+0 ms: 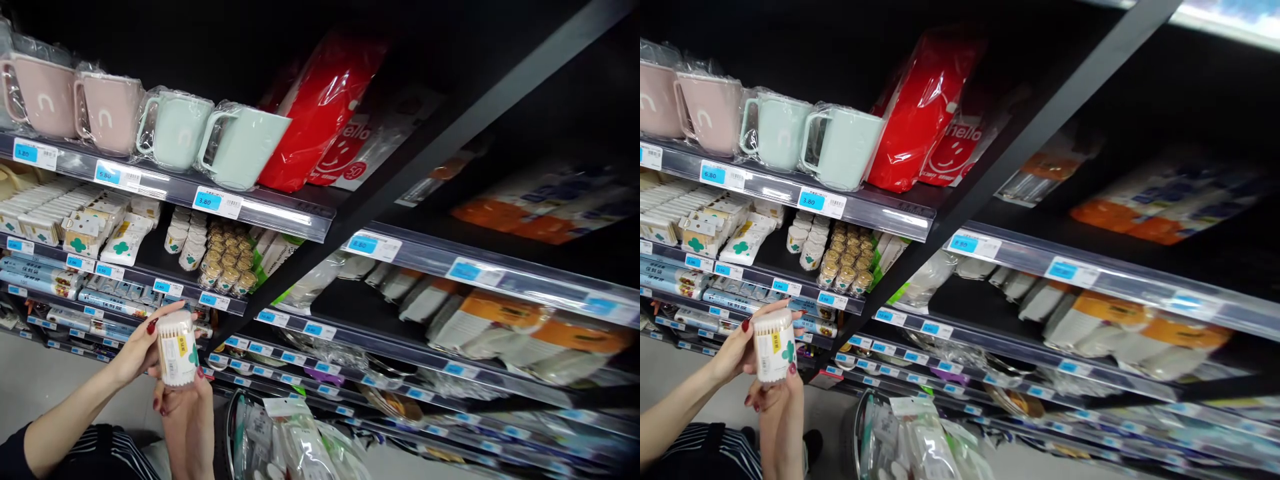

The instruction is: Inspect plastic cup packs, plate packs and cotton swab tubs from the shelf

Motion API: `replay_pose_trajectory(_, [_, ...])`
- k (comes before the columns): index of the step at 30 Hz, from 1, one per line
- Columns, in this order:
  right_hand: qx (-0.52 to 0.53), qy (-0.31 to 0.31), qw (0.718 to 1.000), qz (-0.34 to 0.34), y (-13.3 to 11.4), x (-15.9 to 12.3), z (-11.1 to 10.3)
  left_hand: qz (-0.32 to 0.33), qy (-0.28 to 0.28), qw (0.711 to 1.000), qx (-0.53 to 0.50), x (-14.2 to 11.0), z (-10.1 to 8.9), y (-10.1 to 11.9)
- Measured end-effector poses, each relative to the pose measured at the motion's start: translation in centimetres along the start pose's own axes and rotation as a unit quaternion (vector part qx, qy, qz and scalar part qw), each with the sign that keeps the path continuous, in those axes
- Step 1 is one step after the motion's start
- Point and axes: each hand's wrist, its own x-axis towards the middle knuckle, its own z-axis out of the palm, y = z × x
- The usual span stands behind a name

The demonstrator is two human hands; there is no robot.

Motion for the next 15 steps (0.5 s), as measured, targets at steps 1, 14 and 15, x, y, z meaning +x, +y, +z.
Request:
replay_pose_trajectory(1, [0.014,0.001,1.0,0.022,0.1,0.0,0.2,0.004,-0.014,1.0,-0.016,0.0,0.1,-0.1])
replay_pose_trajectory(14, [0.082,-0.033,0.985,0.146,1.0,-0.5,0.5,-0.003,0.041,0.998,-0.042,-0.1,0.9,-1.1])
replay_pose_trajectory(15, [0.083,-0.033,0.986,0.142,1.0,-0.6,0.4,-0.004,0.037,0.998,-0.05,0.0,1.0,-1.2])
